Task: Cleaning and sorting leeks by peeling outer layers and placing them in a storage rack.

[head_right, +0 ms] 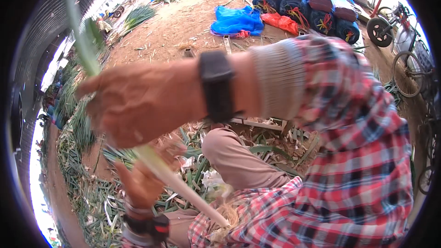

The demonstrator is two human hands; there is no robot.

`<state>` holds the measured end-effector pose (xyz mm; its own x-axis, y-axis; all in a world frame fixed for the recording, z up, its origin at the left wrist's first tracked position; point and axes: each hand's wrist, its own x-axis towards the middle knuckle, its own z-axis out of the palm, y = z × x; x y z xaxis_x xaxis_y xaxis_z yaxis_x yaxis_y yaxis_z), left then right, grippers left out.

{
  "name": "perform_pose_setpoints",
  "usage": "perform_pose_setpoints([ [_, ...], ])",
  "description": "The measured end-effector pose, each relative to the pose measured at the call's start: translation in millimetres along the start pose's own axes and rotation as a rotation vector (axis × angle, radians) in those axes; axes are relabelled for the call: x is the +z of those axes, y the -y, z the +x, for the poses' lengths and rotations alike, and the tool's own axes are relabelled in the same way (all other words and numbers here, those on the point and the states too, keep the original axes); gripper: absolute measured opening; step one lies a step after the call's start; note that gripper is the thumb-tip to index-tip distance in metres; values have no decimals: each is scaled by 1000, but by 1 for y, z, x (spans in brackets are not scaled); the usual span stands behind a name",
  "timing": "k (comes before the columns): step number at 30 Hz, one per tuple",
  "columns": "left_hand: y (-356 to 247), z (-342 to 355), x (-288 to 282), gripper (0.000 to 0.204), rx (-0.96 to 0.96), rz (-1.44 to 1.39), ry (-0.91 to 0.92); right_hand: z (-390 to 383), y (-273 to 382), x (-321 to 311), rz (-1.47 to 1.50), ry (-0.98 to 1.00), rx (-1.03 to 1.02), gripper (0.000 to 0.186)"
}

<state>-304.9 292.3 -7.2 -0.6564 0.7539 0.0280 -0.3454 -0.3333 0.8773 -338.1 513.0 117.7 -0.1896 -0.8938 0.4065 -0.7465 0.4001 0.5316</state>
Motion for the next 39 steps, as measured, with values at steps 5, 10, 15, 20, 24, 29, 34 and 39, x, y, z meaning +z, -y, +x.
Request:
perform_pose_setpoints([
  [5,18,-21,25,68,-342,451,80,-76,-58,33,-178,201,243,13],
  [10,37,3,-82,11,6,1358,-341,-152,-76,29,-107,758,576,14],
  [15,44,72,-129,16,36,1373,-407,-193,-45,15,277,791,721,23],
  [20,79,146,-218,20,386,1551,-507,-189,-54,11,669,879,740,32],
  [24,55,218,-202,24,45,1517,-697,-206,-70,29,1062,963,1018,39],
  [29,32,263,-240,25,162,1661,-753,-245,-93,74,757,742,1236,37],
  [34,62,245,-313,28,86,1804,-594,-269,-88,155,84,784,1184,40],
  [39,91,236,-311,29,239,1926,-643,-289,-61,265,238,546,1100,42],
])
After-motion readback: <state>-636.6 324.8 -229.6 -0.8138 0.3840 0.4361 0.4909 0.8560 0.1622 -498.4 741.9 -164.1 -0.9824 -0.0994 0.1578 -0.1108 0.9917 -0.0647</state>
